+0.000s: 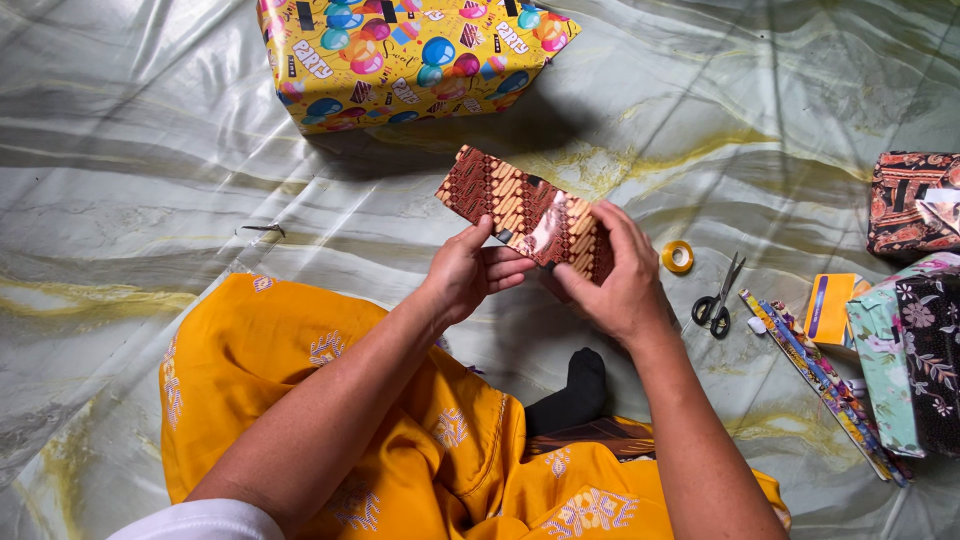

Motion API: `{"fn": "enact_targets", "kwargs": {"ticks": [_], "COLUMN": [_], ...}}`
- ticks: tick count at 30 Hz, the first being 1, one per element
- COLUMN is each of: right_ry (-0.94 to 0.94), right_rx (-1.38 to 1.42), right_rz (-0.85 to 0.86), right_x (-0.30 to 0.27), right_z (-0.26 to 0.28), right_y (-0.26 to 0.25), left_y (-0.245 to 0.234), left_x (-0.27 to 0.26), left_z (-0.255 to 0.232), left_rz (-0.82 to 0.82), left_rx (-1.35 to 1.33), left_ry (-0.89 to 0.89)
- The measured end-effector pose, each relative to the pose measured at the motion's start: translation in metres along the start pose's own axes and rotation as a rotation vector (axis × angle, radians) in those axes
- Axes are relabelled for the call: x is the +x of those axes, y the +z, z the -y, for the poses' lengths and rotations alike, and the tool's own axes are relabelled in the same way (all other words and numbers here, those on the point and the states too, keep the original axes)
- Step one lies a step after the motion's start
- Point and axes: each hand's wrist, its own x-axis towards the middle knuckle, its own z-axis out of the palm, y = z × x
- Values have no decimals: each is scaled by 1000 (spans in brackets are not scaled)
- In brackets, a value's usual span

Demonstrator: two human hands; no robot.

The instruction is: The person folds various garments including t-shirts and shorts, stacking them neatly on the floor. Then the person wraps a gift box using wrapping paper, scissors, and tape.

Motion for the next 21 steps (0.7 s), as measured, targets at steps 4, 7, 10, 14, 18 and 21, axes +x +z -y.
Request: {"fn": "enact_targets", "kwargs": {"ticks": [4,7,10,14,18,21], "right_ry": [34,209,365,431,471,484], "right_rx": [-184,-249,-140,340,706,795], "right_rz": [135,266,326,448,568,580], "right_x": [-8,-8,-4,5,11,9], "right_z": [-10,-23,-35,-48,-49,-46], "right_y": [13,16,13,-1,-7,-7], "left_y": [-12,-18,-22,-11,3,7], "left_x": [8,13,9,0,-10,-14], "left_z": [1,-2,-5,-1,-3,-6], "left_rz": [-77,-147,-221,-358,-110,-23], "left_rx": [-138,-190,94,612,494,444], "left_ry": [-48,-38,89,146,123,137]}}
